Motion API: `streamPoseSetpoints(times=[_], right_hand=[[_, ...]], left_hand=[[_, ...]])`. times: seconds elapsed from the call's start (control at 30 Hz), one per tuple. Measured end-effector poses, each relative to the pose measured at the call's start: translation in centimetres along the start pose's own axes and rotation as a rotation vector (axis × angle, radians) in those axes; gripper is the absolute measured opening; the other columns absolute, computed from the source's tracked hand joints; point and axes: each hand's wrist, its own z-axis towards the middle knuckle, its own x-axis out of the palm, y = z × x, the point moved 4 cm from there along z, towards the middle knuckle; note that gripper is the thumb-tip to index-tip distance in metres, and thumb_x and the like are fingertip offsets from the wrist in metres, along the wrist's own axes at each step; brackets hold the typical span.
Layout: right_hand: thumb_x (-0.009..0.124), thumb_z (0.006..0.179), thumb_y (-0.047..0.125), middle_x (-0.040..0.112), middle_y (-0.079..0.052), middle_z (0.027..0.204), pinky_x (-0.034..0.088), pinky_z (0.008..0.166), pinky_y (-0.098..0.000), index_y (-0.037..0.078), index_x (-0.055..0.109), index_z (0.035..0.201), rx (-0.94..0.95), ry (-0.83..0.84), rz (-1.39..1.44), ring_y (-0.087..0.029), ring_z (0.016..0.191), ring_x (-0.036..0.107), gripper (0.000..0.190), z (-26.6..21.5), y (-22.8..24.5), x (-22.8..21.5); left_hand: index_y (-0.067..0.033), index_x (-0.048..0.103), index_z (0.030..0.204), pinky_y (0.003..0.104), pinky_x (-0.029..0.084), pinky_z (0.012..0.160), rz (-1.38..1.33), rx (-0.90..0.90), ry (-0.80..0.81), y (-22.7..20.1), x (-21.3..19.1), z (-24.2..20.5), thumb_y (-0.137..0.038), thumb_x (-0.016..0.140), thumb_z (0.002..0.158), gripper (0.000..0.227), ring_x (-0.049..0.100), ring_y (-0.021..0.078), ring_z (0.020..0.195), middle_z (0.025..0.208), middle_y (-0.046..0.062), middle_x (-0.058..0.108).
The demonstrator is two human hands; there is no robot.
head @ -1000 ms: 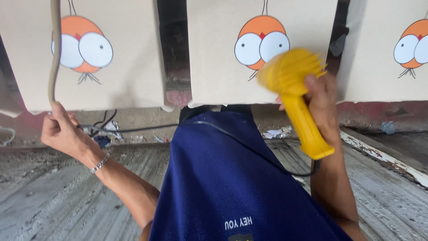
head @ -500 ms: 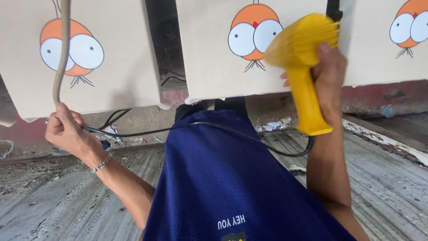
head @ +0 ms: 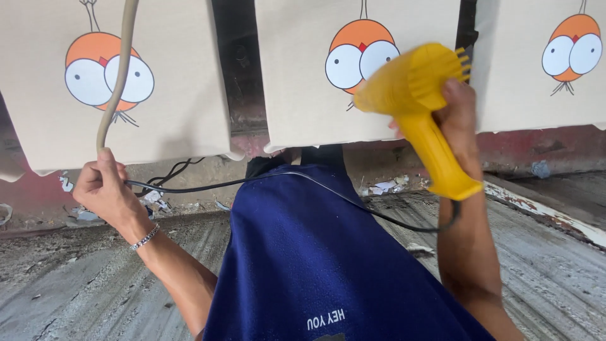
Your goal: The person uses a yellow heat gun to apply heat to a printed cartoon design on a hanging canvas. They move the heat gun back and forth over the design while holding the power cord with the other hand.
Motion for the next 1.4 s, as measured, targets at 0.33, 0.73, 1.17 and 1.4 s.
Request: streamPoseSetpoints(times=[0.33,0.73,1.17,1.4], right_hand=[[0.069,0.085,0.061,0.071,-0.009,0.093,0.066,0.060,-0.0356,0.002,0.065,0.113,-0.047,-0.047,-0.349,-0.026,0.072,0.074,0.066,0.7,-0.1,2.8],[0.062,0.090,0.057,0.063,-0.009,0.078,0.063,0.056,-0.0322,0.003,0.064,0.103,-0.111,-0.056,-0.367,-0.021,0.064,0.068,0.056,1.6,1.6,6.5],[0.058,0.100,0.057,0.061,-0.006,0.079,0.064,0.063,-0.0340,0.007,0.062,0.111,-0.172,0.225,-0.542,-0.019,0.064,0.069,0.051,2.5,1.7,7.7],[0.058,0.101,0.058,0.062,-0.006,0.083,0.064,0.067,-0.0329,0.008,0.061,0.114,-0.193,0.152,-0.568,-0.019,0.063,0.069,0.052,4.5,2.2,7.9]], left_hand=[[-0.0177,0.058,0.079,0.026,0.049,0.070,0.012,-0.015,-0.032,2.5,-2.3,-0.6,-0.043,0.075,0.111,0.044,0.047,0.0063,0.066,0.071,-0.004,0.055],[-0.0143,0.056,0.073,0.026,0.046,0.065,-0.051,-0.029,-0.027,0.9,-0.5,-0.6,-0.033,0.074,0.109,0.044,0.046,0.0073,0.062,0.066,-0.002,0.052],[-0.0056,0.066,0.078,0.024,0.034,0.056,-0.114,-0.029,-0.040,3.7,0.6,-0.9,-0.021,0.078,0.110,0.038,0.038,0.0080,0.055,0.054,0.005,0.046],[-0.0050,0.068,0.078,0.025,0.033,0.057,-0.092,-0.049,-0.046,3.0,0.5,-1.5,-0.021,0.082,0.106,0.036,0.036,0.0088,0.057,0.054,0.006,0.045]])
